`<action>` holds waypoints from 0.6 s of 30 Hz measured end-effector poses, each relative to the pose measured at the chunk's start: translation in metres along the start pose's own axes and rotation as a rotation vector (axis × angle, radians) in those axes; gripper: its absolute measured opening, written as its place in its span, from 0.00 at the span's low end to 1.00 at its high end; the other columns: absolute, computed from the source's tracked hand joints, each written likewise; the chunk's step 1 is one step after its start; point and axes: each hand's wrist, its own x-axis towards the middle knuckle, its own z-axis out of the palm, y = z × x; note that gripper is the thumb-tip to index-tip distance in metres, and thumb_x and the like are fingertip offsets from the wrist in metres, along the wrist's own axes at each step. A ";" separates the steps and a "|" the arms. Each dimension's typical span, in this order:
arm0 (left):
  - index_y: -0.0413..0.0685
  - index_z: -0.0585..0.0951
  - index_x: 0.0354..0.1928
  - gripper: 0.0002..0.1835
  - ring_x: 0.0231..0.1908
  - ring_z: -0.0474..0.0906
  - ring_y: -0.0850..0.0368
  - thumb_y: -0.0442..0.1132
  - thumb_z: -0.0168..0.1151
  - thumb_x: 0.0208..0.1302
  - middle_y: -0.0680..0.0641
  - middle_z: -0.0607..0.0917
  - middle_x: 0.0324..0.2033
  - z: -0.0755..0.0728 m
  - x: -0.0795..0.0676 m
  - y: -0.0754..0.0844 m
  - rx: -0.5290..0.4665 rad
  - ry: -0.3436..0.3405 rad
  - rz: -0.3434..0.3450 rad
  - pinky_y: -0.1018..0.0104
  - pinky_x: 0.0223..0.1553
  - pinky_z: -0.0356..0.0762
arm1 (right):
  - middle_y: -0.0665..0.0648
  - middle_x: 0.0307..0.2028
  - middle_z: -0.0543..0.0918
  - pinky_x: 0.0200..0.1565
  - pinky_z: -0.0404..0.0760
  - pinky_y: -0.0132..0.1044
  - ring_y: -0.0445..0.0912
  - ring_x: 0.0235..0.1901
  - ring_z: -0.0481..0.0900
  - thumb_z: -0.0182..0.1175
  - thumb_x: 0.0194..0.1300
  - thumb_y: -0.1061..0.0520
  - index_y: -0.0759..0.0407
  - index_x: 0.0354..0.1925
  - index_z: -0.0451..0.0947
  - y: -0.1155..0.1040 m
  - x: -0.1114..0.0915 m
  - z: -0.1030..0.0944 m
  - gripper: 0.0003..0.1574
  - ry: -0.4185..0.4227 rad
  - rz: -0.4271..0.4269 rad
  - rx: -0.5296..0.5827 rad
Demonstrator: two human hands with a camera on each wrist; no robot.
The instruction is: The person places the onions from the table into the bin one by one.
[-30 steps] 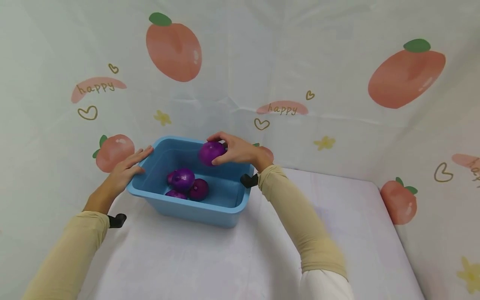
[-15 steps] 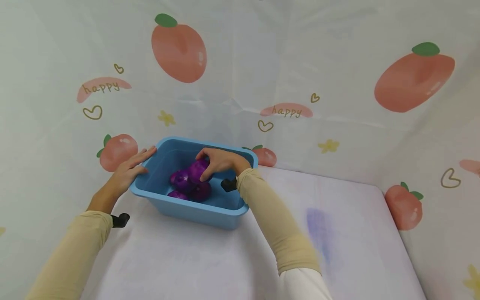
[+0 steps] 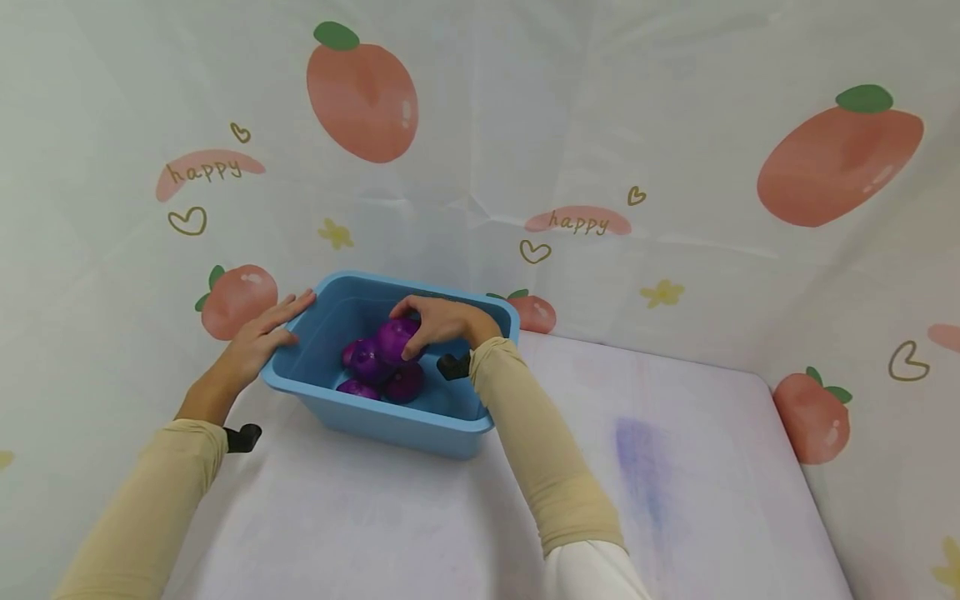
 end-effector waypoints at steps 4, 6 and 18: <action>0.78 0.61 0.77 0.35 0.83 0.42 0.42 0.41 0.51 0.71 0.53 0.58 0.80 -0.001 0.000 0.000 -0.001 0.001 0.003 0.19 0.70 0.49 | 0.52 0.66 0.72 0.65 0.79 0.44 0.49 0.65 0.70 0.76 0.53 0.50 0.45 0.68 0.69 -0.001 -0.002 -0.001 0.46 -0.144 0.038 -0.040; 0.79 0.60 0.77 0.35 0.83 0.42 0.43 0.41 0.51 0.72 0.53 0.58 0.81 -0.001 0.000 0.001 -0.001 -0.002 -0.001 0.20 0.70 0.50 | 0.51 0.67 0.72 0.66 0.77 0.45 0.48 0.66 0.69 0.77 0.52 0.50 0.43 0.68 0.70 -0.001 -0.004 -0.001 0.46 -0.200 0.063 -0.080; 0.78 0.60 0.77 0.34 0.83 0.42 0.42 0.42 0.50 0.72 0.53 0.57 0.81 -0.001 -0.001 0.000 0.008 -0.001 0.000 0.20 0.70 0.50 | 0.50 0.66 0.74 0.68 0.76 0.45 0.47 0.67 0.68 0.77 0.54 0.49 0.44 0.68 0.71 -0.002 0.000 -0.004 0.45 -0.184 0.041 -0.105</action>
